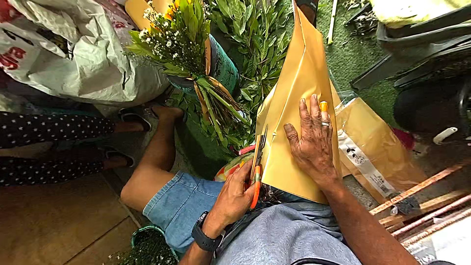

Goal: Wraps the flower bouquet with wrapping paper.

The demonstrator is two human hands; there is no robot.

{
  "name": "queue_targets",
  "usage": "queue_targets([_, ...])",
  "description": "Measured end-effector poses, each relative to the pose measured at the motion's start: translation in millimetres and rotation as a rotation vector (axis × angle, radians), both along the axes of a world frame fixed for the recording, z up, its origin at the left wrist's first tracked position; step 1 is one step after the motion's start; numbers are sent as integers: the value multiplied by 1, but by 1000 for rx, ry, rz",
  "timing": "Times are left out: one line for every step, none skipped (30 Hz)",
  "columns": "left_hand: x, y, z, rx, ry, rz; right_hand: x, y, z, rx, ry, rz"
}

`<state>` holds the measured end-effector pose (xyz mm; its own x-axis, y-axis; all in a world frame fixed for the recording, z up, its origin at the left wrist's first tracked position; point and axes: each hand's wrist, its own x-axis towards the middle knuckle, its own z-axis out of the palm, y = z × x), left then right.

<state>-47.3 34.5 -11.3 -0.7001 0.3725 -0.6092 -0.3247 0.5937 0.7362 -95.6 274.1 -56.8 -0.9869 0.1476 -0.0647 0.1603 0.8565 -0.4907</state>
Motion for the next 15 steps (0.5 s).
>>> queue_targets([0, 1, 0, -5, 1, 1, 0, 0, 0, -1, 1, -1])
queue_targets([-1, 1, 1, -16, -5, -1, 0, 0, -1, 1, 2, -1])
queue_targets([-3, 3, 2, -31, -10, -5, 0, 0, -1, 2, 4, 1])
queue_targets([-4, 4, 2, -40, -11, -8, 0, 0, -2, 2, 4, 3])
queue_targets([-6, 5, 2, -45, -9, -9, 0, 0, -3, 1, 5, 4])
queue_targets([-8, 6, 2, -51, -8, -9, 0, 0, -3, 1, 2, 3])
queue_targets([-9, 7, 2, -53, -6, -11, 0, 0, -2, -1, -2, 3])
queue_targets([-11, 8, 1, -55, -1, -13, 0, 0, -2, -2, -4, 3])
queue_targets([-12, 9, 1, -56, 1, -13, 1, 0, -2, -2, -4, 3])
queue_targets([-13, 9, 1, -59, 5, -16, 1, 0, -2, -4, 4, 0])
queue_targets([-14, 10, 0, -60, 7, -19, 1, 0, -2, -4, 13, -5])
queue_targets([-14, 11, 0, -58, 7, -22, 1, 0, -2, -1, 9, -6])
queue_targets([-14, 11, 0, -56, 6, -25, 1, 0, -1, 0, -1, -4])
queue_targets([-13, 11, 0, -56, 6, -28, 0, 0, -1, 2, -6, -5])
queue_targets([-13, 10, -1, -54, 6, -24, 0, 0, -2, -1, -4, -8])
